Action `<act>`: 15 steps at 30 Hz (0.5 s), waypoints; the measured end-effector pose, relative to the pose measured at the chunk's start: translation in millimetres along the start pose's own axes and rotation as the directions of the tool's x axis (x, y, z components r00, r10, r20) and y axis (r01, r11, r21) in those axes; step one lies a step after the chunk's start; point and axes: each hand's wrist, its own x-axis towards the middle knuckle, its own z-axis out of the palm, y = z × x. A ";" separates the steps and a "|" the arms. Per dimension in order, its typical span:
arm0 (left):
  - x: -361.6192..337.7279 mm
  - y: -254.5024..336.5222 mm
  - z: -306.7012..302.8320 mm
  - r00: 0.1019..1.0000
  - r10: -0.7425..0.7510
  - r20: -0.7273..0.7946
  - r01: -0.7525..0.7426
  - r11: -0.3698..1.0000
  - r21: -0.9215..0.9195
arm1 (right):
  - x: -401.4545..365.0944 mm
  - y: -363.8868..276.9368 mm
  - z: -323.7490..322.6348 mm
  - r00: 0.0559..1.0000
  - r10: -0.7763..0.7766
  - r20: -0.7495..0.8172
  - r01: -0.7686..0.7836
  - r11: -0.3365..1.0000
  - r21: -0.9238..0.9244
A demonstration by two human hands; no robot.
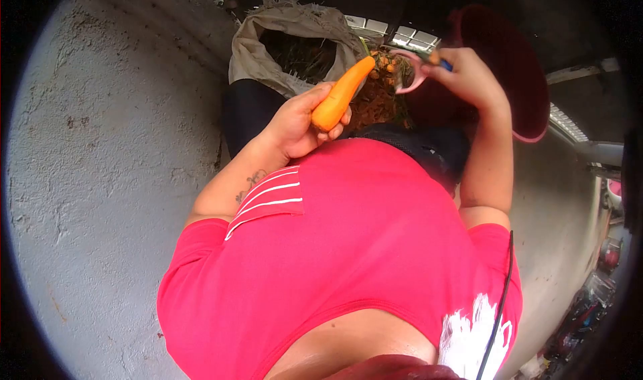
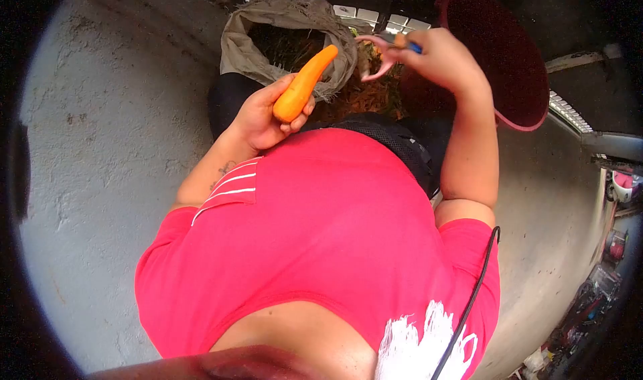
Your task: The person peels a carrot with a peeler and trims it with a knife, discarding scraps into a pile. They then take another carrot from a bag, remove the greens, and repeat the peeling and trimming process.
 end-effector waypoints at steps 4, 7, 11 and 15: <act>11.8 -7.8 -7.0 0.994 -0.081 -0.079 0.073 0.993 -0.097 | -9.2 -39.7 29.1 0.948 -0.319 0.017 0.320 0.946 -0.054; 16.7 -14.6 -10.9 0.989 -0.109 -0.096 0.097 0.987 -0.128 | -11.6 -64.8 42.7 0.926 -0.378 0.015 0.377 0.920 -0.108; 12.7 -18.2 -1.5 0.993 -0.065 -0.094 0.060 0.997 -0.051 | -8.9 -72.4 40.3 0.921 -0.388 0.046 0.390 0.910 -0.144; 2.5 -13.2 9.6 0.991 -0.032 -0.127 0.036 0.999 0.031 | -7.0 -72.0 31.2 0.924 -0.372 0.083 0.381 0.914 -0.137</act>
